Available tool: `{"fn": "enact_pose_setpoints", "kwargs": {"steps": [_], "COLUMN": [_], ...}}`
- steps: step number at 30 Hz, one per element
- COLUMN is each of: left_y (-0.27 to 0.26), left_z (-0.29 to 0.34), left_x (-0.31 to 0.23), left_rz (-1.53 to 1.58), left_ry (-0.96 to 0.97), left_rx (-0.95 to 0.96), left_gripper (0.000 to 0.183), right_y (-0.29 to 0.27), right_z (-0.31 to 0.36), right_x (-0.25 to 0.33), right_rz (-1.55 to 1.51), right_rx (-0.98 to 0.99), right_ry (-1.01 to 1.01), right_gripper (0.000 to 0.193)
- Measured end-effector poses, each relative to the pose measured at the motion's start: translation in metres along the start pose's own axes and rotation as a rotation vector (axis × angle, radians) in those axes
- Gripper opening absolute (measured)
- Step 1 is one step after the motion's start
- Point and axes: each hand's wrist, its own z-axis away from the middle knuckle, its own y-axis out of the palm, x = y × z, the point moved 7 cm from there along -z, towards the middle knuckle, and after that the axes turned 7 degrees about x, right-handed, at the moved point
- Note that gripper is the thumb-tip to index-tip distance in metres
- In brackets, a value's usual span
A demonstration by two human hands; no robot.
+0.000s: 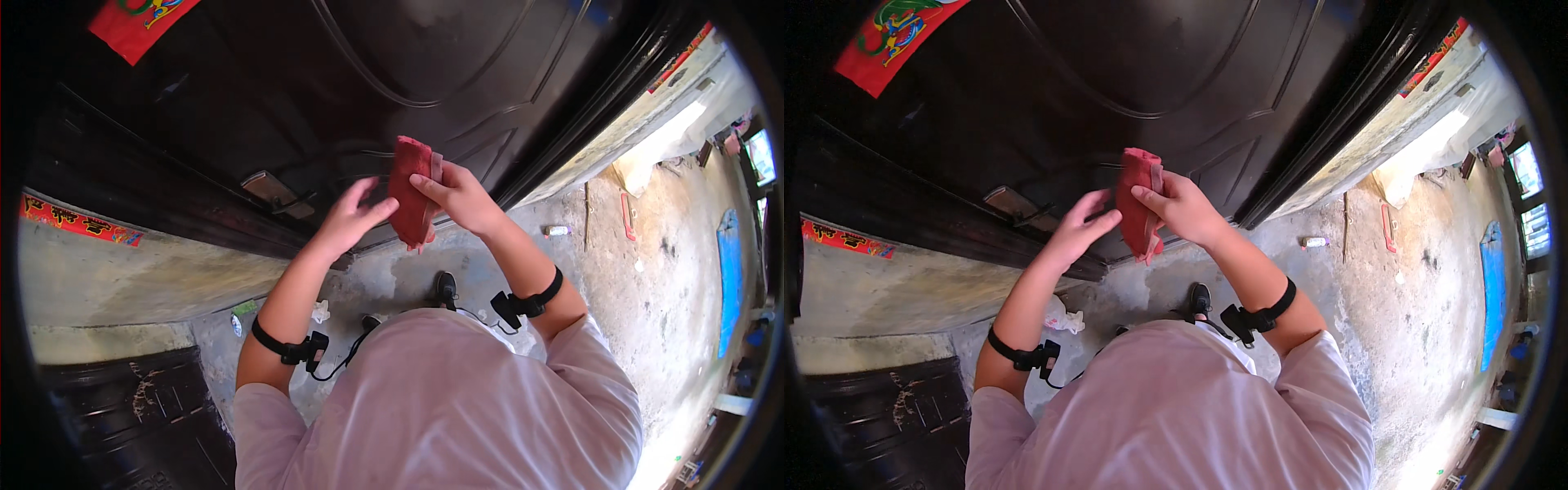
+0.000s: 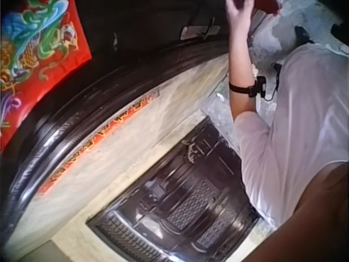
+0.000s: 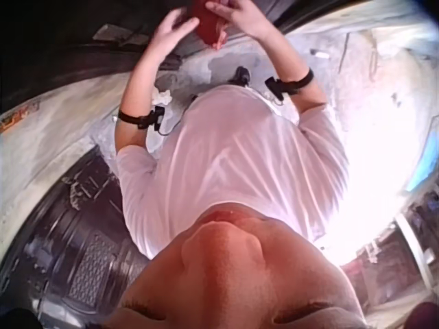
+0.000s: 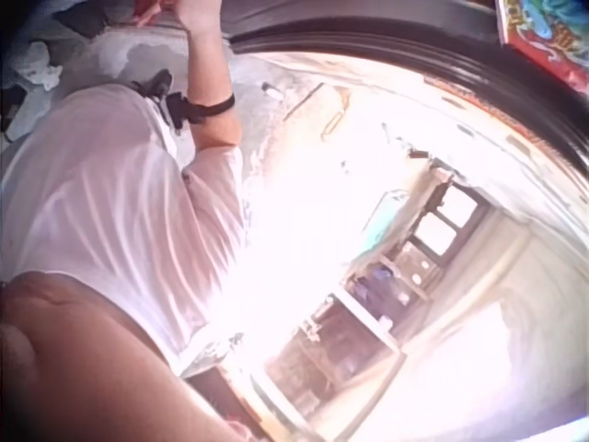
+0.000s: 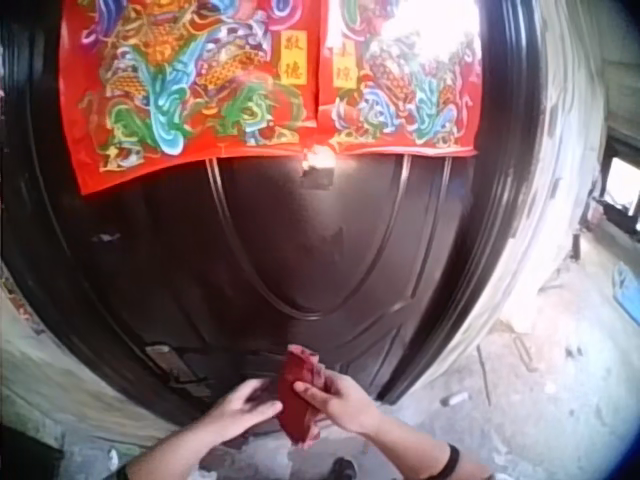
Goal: The person is cleaning a dark metal or wooden door using a pink cloth, wiping the panels and the frame.
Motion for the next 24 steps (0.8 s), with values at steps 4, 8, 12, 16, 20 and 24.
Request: {"fn": "enact_pose_setpoints", "kwargs": {"steps": [4, 8, 12, 16, 20, 24], "left_y": [0.036, 0.059, 0.047, 0.057, 0.075, 0.077], "left_z": [0.003, -0.002, 0.0, -0.001, -0.014, -0.044], "left_x": [-0.018, -0.03, -0.038, -0.056, -0.07, -0.081], "left_rz": [0.36, 0.493, 0.482, 0.443, 0.447, 0.373], "left_ry": [0.092, 0.01, 0.038, -0.028, 0.124, 0.165], "left_rx": [0.254, 0.246, 0.086, 0.183, 0.208, 0.113], "left_gripper": [0.098, 0.076, 0.058, 0.058, 0.055, 0.055], "right_y": [0.009, 0.006, -0.014, -0.045, -0.011, -0.052], "right_z": [0.007, 0.009, 0.031, 0.035, 0.037, 0.031], "right_x": [0.032, 0.046, 0.057, 0.024, 0.03, 0.045], "right_rz": [-0.097, -0.107, 0.638, 0.122, -0.272, 0.042], "right_rx": [0.059, 0.017, -0.364, -0.22, 0.205, -0.127], "right_ry": [-0.188, -0.245, -0.03, -0.153, -0.074, -0.221], "right_gripper": [0.03, 0.035, 0.056, 0.07, 0.071, 0.074]}}
